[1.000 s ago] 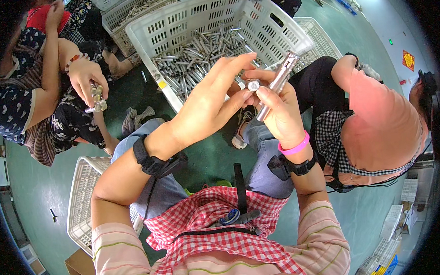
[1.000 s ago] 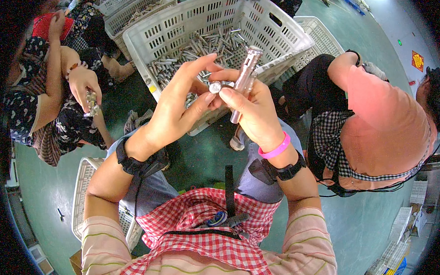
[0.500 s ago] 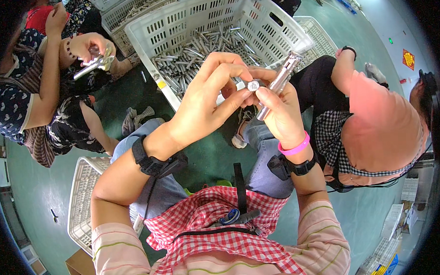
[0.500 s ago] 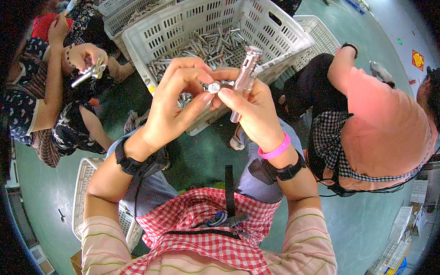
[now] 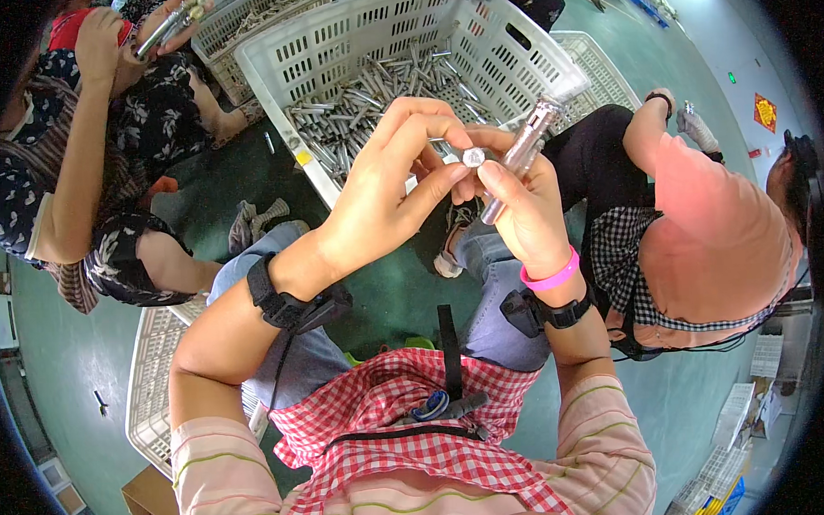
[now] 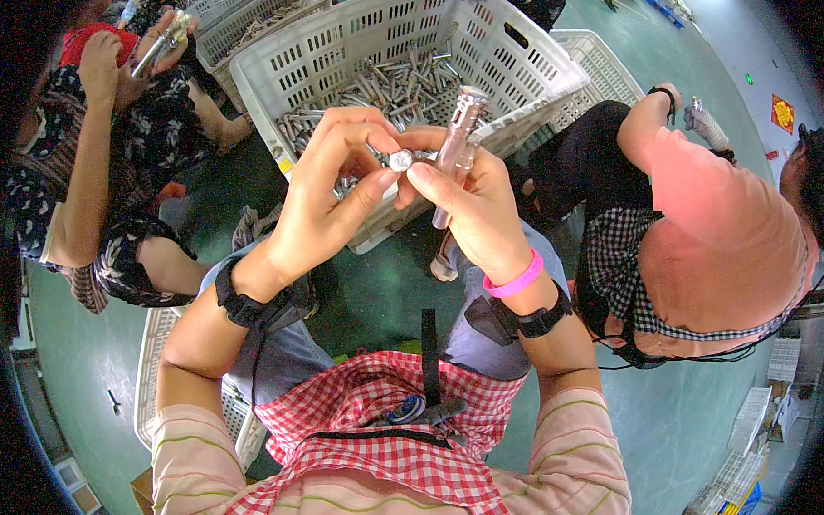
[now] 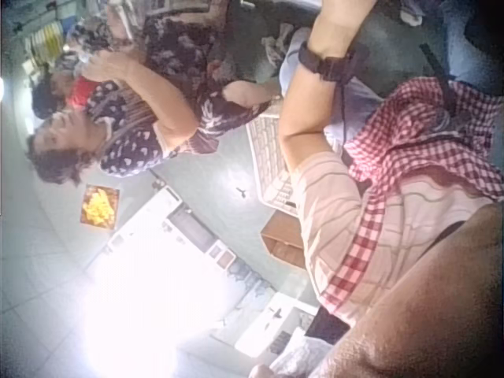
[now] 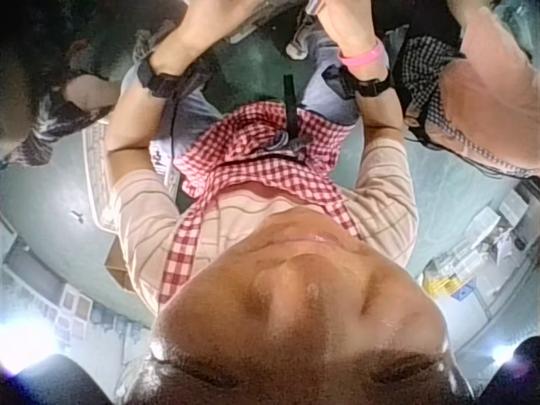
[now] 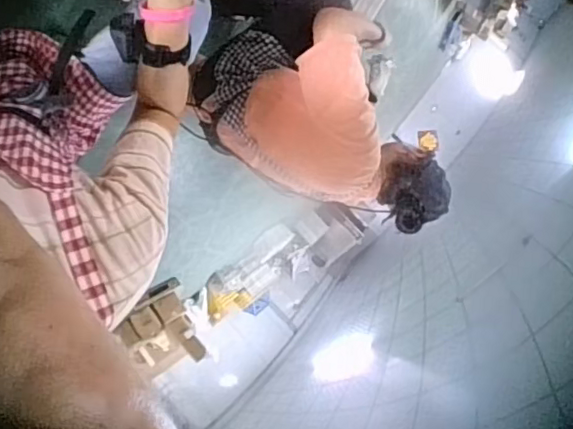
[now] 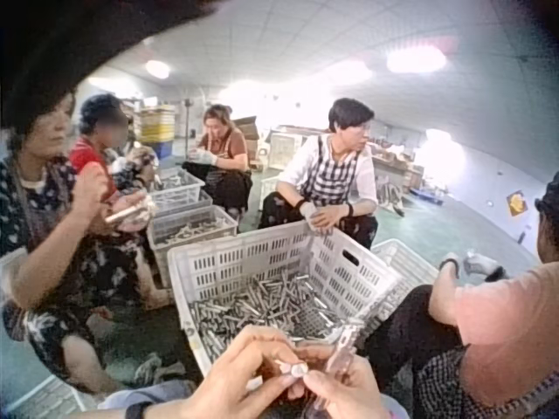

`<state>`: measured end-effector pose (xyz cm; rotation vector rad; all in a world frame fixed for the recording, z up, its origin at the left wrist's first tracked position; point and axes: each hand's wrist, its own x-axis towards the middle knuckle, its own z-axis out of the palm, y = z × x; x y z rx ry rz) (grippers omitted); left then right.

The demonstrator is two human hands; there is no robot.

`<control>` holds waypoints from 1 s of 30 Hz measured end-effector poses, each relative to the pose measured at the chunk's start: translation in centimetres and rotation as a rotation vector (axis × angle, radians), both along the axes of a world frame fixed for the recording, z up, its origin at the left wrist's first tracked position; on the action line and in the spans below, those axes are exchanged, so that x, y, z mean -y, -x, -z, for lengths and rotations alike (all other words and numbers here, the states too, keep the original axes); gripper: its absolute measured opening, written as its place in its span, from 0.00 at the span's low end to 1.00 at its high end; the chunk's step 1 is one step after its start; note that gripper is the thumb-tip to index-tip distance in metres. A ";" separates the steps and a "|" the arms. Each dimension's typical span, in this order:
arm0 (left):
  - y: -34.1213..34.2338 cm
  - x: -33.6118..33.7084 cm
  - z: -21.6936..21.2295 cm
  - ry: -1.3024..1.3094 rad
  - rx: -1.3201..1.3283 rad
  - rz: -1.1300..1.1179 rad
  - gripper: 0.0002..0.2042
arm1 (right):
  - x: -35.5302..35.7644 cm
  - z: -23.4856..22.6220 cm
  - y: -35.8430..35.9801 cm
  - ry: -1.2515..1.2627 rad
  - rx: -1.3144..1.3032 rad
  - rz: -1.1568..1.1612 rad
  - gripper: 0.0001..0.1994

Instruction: The person picks up metal cylindrical tubes and attaches small caps or connectors to the ends by hand, placing the assembled items into a white plastic crate.

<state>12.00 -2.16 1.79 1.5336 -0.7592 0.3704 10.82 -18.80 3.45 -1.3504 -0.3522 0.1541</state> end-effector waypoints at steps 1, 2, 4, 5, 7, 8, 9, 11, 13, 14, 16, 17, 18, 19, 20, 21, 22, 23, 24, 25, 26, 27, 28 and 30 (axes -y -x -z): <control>0.0 0.0 0.1 0.017 -0.037 0.015 0.11 | -0.1 0.0 0.0 -0.017 -0.012 0.004 0.17; 0.0 0.0 0.1 0.034 -0.074 0.030 0.11 | -0.2 -0.1 0.1 -0.033 -0.022 0.008 0.16; 0.0 0.0 0.1 0.031 -0.074 0.031 0.11 | 0.0 0.0 0.1 -0.024 -0.036 -0.002 0.16; 0.0 0.0 0.1 0.027 -0.073 0.032 0.11 | 0.1 0.0 0.1 -0.015 -0.049 -0.012 0.16; -0.1 -0.1 0.4 0.039 -0.111 0.069 0.10 | -0.1 -0.1 0.2 -0.019 -0.054 -0.008 0.15; -0.2 -0.1 0.5 0.051 -0.150 0.105 0.09 | -0.2 -0.1 0.3 -0.024 -0.060 -0.006 0.15; -0.2 -0.1 0.6 0.050 -0.150 0.103 0.09 | -0.2 -0.2 0.4 -0.025 -0.061 -0.007 0.15; -0.4 0.0 0.8 0.155 -0.263 0.204 0.09 | -0.1 -0.5 0.6 0.006 -0.117 -0.016 0.13; -0.4 -0.1 0.7 0.195 -0.363 0.280 0.09 | 0.0 -0.4 0.5 -0.013 -0.144 -0.015 0.13; -0.4 -0.2 0.5 0.234 -0.463 0.355 0.10 | 0.1 -0.4 0.4 -0.032 -0.171 -0.013 0.12; -0.4 -0.3 0.2 0.222 -0.500 0.360 0.10 | 0.3 -0.3 0.4 -0.055 -0.204 -0.016 0.12; -0.4 -0.3 0.1 0.210 -0.538 0.363 0.10 | 0.4 -0.2 0.3 -0.078 -0.236 -0.021 0.12; -0.3 -0.3 0.1 0.210 -0.538 0.363 0.10 | 0.4 -0.1 0.3 -0.078 -0.236 -0.021 0.12; -0.3 -0.2 0.1 0.228 -0.552 0.381 0.10 | 0.5 -0.1 0.2 -0.082 -0.230 -0.023 0.12; -0.2 -0.2 0.1 0.246 -0.565 0.397 0.10 | 0.5 0.0 0.2 -0.087 -0.225 -0.026 0.12; -0.1 -0.1 0.0 0.246 -0.565 0.397 0.10 | 0.5 -0.1 0.3 -0.087 -0.225 -0.026 0.12; 0.0 0.0 0.0 0.266 -0.601 0.414 0.10 | 0.4 -0.1 0.3 -0.083 -0.241 -0.012 0.12; 0.1 0.1 0.0 0.285 -0.639 0.429 0.10 | 0.3 -0.1 0.3 -0.079 -0.258 0.003 0.12; 0.0 0.1 0.0 0.285 -0.640 0.429 0.10 | 0.3 -0.1 0.2 -0.079 -0.259 0.002 0.12; 0.0 0.2 0.1 0.286 -0.636 0.440 0.10 | 0.3 0.0 0.2 -0.083 -0.262 0.006 0.12; 0.0 0.3 0.2 0.287 -0.631 0.453 0.10 | 0.2 -0.1 0.2 -0.085 -0.263 0.011 0.12; 0.0 0.4 0.3 0.287 -0.631 0.453 0.10 | 0.2 0.0 0.2 -0.085 -0.262 0.012 0.12; 0.1 0.4 0.3 0.296 -0.631 0.443 0.10 | 0.1 0.0 0.2 -0.077 -0.255 0.015 0.12; 0.2 0.6 0.4 0.305 -0.631 0.431 0.10 | 0.0 0.1 0.2 -0.069 -0.249 0.018 0.11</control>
